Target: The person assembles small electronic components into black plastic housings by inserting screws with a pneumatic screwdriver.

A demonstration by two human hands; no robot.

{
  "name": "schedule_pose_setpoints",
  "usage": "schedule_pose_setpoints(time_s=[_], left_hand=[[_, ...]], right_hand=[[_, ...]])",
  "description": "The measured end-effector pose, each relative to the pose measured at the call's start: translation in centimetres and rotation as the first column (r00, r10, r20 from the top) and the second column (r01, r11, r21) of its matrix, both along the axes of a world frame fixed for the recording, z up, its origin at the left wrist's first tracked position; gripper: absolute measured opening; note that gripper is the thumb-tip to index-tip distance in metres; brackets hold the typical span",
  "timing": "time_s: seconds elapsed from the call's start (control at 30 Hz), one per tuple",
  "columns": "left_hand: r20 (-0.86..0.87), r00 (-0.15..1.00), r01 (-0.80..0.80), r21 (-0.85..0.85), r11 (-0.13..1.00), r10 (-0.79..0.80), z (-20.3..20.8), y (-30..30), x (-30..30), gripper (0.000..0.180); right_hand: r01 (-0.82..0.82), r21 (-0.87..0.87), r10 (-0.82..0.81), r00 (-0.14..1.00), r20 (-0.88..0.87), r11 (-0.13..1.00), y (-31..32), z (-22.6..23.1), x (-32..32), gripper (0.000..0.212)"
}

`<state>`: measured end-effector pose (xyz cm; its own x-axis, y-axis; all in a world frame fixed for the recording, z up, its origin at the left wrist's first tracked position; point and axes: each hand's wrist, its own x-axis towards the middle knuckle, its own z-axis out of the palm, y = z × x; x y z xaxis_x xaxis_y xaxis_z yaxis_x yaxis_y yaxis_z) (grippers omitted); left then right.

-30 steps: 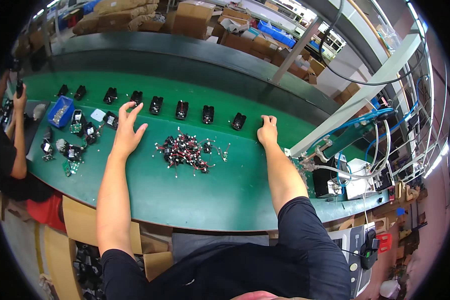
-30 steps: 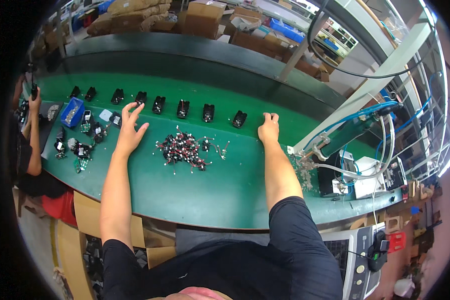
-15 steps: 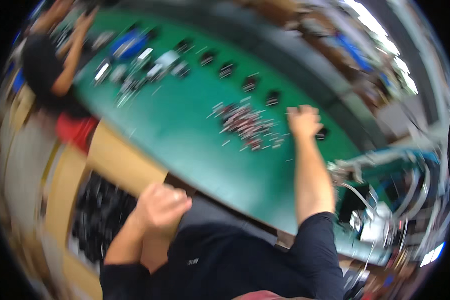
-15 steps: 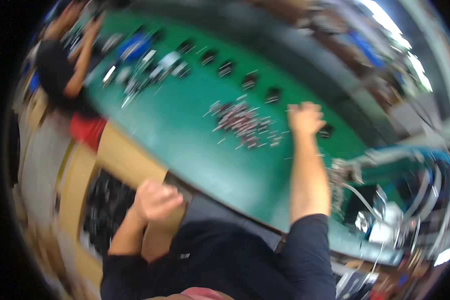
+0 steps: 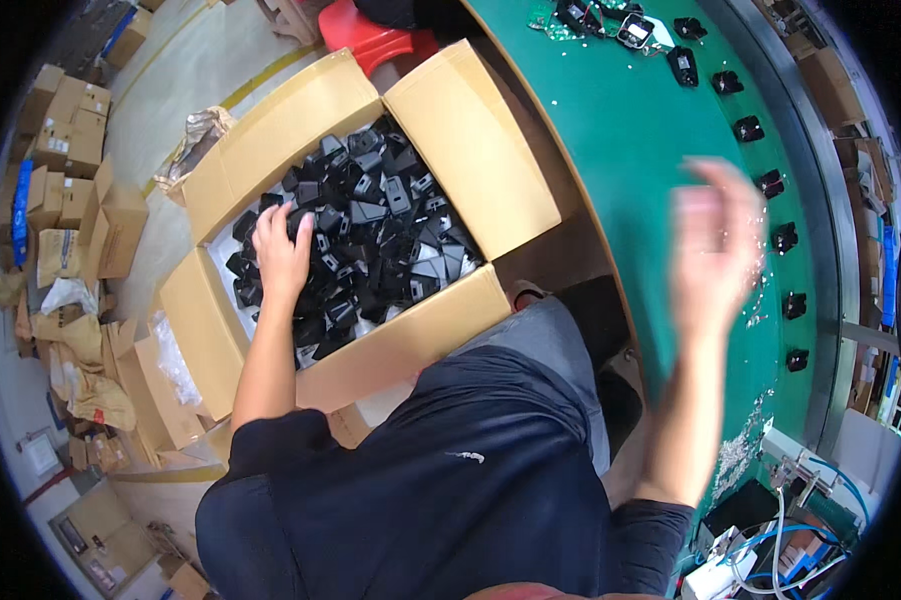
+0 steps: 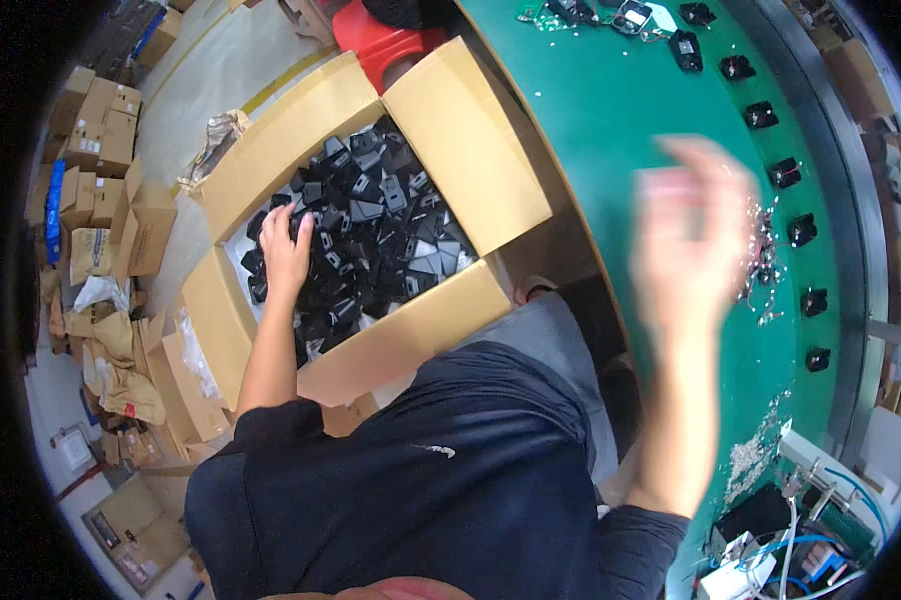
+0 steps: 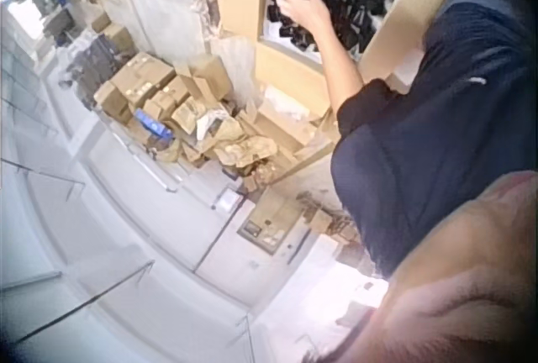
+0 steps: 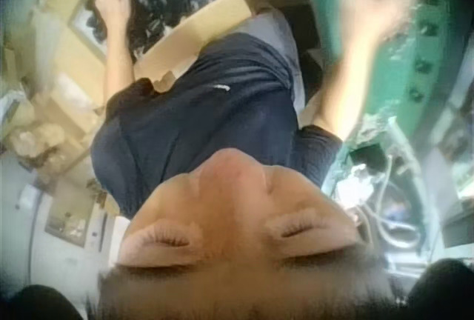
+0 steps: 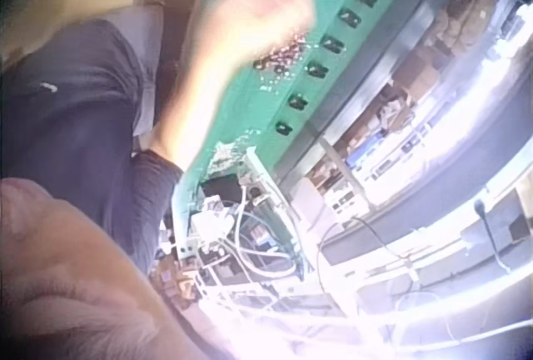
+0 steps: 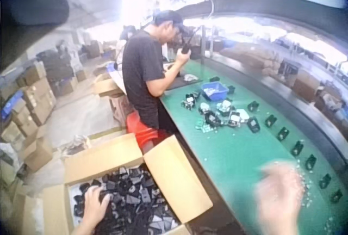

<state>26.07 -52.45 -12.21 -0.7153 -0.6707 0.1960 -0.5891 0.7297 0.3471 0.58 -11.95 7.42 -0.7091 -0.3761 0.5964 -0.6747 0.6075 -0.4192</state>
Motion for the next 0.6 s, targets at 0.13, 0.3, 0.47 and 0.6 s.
schedule_pose_setpoints(time_s=[0.13, 0.3, 0.47, 0.6], left_hand=[[0.391, 0.920, -0.006, -0.012, 1.000, 0.010, -1.7, -0.5, -2.0, 0.072], [0.221, 0.949, 0.205, 0.114, 0.972, -0.226, -1.7, 2.4, 0.4, 0.073], [0.422, 0.891, 0.032, 0.309, 0.951, -0.167, 2.7, 4.3, 1.6, 0.082], [0.375, 0.917, -0.052, 0.452, 0.890, -0.137, 1.5, 2.4, 3.7, 0.087]], right_hand=[[-0.352, -0.132, 0.328, 0.586, 0.741, 0.927, -10.0, -9.7, 9.0, 0.042], [-0.355, 0.553, -0.036, 0.818, 0.574, 0.754, -14.4, -18.5, 12.2, 0.084], [-0.355, 0.687, -0.194, 0.786, 0.586, 0.634, -16.9, -18.1, 11.5, 0.103], [-0.328, 0.754, -0.243, 0.809, 0.536, 0.569, -17.5, -18.8, 11.8, 0.103]])
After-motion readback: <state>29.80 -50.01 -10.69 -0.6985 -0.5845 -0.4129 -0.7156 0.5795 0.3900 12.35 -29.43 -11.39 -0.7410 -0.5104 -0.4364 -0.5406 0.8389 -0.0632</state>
